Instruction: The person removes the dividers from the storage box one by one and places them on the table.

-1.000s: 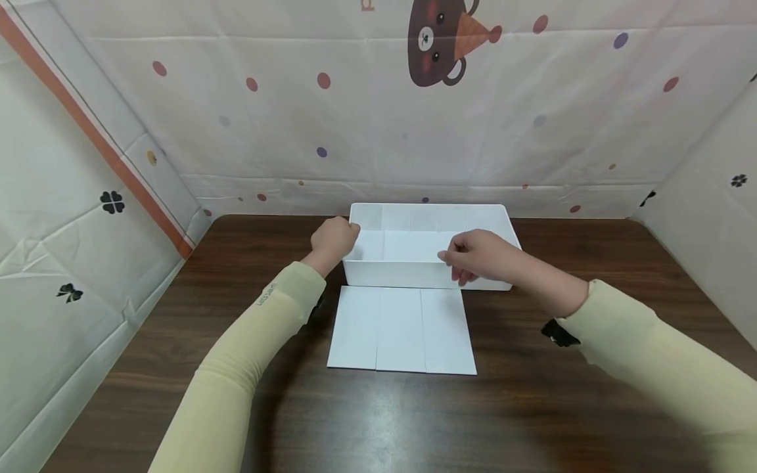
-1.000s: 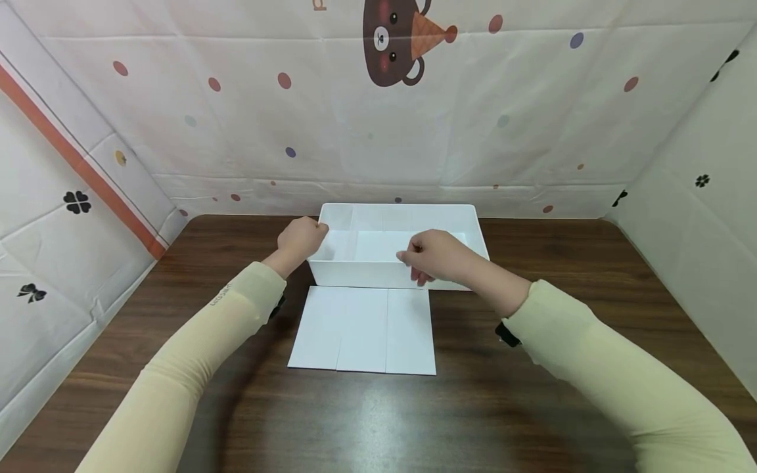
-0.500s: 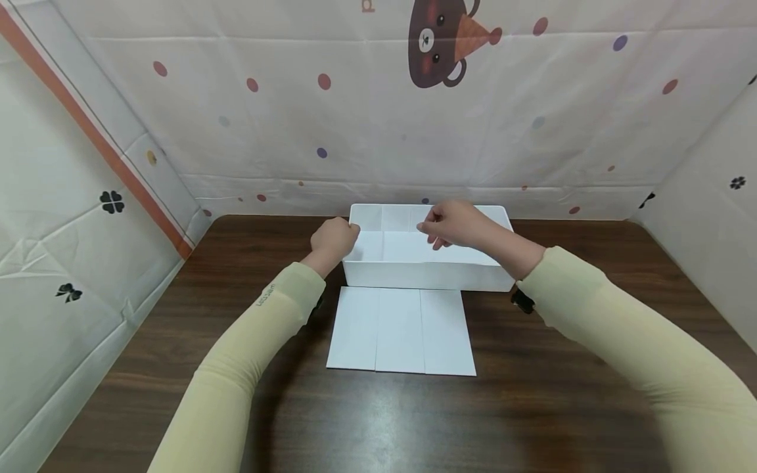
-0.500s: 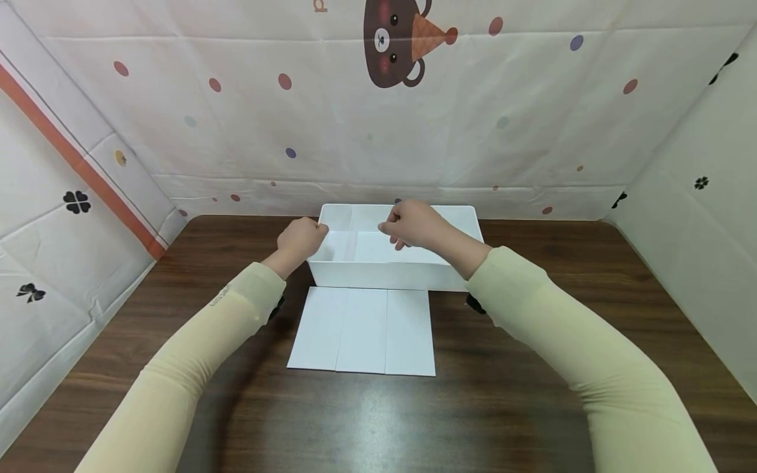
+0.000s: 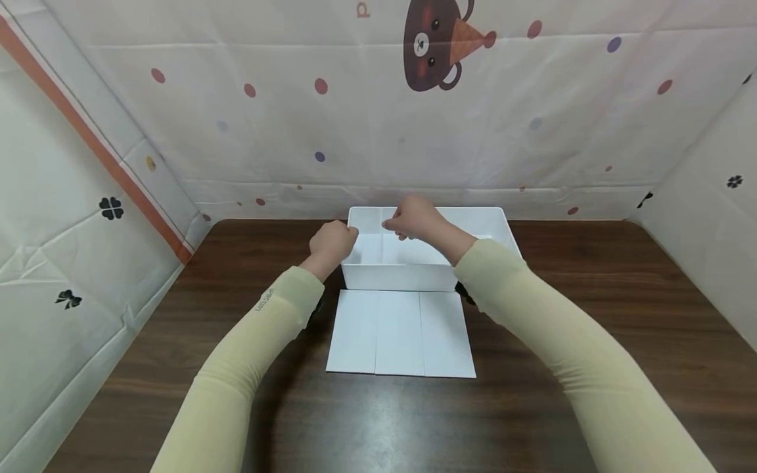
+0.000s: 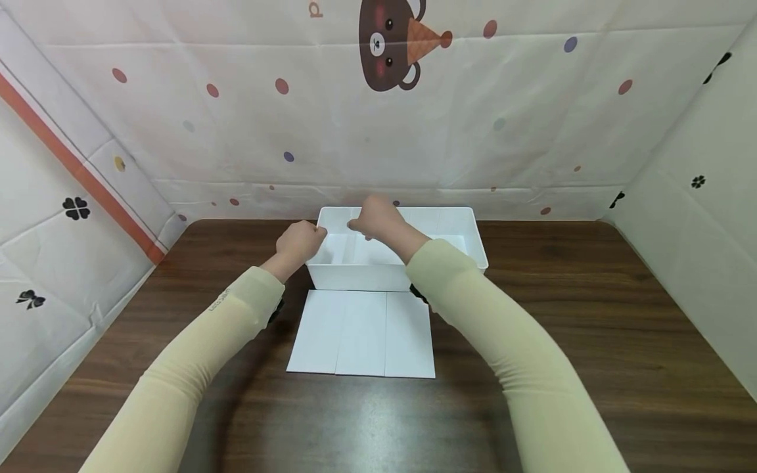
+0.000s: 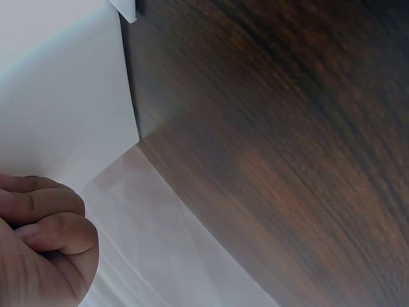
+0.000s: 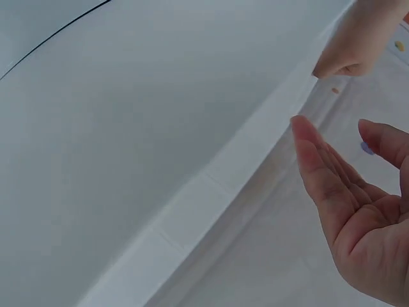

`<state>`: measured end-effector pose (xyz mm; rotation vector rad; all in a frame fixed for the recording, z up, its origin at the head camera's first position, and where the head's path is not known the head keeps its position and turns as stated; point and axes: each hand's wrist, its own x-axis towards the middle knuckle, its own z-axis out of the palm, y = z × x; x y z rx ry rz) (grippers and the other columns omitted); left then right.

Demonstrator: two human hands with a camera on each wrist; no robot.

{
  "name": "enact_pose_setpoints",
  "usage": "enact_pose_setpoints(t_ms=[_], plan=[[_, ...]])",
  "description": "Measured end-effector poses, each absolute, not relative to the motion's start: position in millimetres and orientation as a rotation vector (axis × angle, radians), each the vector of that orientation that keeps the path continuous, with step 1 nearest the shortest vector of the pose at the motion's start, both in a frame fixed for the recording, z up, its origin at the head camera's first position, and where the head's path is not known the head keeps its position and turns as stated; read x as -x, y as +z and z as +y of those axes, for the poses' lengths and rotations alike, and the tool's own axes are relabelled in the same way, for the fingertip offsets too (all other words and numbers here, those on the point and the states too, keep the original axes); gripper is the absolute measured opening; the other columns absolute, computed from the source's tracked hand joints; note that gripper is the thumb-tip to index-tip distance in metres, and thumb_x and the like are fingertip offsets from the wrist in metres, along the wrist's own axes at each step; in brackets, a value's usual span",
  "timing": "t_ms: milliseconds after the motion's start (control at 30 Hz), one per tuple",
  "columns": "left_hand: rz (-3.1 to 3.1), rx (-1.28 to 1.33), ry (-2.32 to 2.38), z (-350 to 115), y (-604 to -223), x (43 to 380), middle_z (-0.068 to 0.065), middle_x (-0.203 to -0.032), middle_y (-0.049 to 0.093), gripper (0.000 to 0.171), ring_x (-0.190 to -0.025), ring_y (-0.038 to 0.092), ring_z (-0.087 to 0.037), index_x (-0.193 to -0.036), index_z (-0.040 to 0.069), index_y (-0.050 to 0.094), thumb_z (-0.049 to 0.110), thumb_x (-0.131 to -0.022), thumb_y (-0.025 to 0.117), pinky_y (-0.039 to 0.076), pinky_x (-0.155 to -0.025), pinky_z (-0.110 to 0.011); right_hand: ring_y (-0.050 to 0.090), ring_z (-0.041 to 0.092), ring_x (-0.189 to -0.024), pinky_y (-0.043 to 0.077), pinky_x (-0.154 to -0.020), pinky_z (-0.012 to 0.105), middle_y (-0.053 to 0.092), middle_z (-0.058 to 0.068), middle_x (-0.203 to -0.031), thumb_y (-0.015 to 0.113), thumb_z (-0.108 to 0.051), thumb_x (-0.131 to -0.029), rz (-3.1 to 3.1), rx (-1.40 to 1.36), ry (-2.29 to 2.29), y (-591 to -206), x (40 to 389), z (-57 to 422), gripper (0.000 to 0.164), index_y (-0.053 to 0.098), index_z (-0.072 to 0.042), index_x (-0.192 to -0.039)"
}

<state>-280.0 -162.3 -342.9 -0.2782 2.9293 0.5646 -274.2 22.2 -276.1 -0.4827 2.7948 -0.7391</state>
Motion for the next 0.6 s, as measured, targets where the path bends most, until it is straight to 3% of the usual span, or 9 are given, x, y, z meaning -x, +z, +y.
enact_pose_setpoints(t_ms=[200,367,600], plan=[[2.943,0.27,0.58,-162.7,-345.2,280.6,0.0,-0.06,0.041,0.048,-0.055,0.042,-0.015,-0.062,0.016,0.043,0.032,-0.107,0.036,0.032,-0.048,-0.027,0.076,0.027,-0.089,0.062,-0.077,0.032,0.072,0.014,-0.085,0.068,-0.023,-0.098,2.72,0.33,-0.84,-289.5,281.0,9.5,0.032,0.073,0.009,-0.1],[2.954,0.264,0.564,-163.1,-345.6,280.5,0.001,-0.059,0.042,0.049,-0.054,0.042,-0.015,-0.061,0.016,0.044,0.031,-0.107,0.036,0.032,-0.048,-0.027,0.069,0.014,-0.066,0.062,-0.073,0.028,0.066,0.006,-0.076,0.068,-0.025,-0.098,2.672,0.244,-0.851,-298.7,288.4,-0.1,0.03,0.068,0.005,-0.098],[2.961,0.262,0.561,-163.2,-344.2,279.1,0.0,-0.059,0.044,0.049,-0.054,0.042,-0.015,-0.061,0.015,0.044,0.031,-0.107,0.037,0.032,-0.047,-0.027,0.072,0.022,-0.076,0.061,-0.073,0.027,0.064,0.01,-0.084,0.067,-0.022,-0.098,2.632,0.183,-0.837,-303.3,286.6,-13.0,0.031,0.066,0.005,-0.113]])
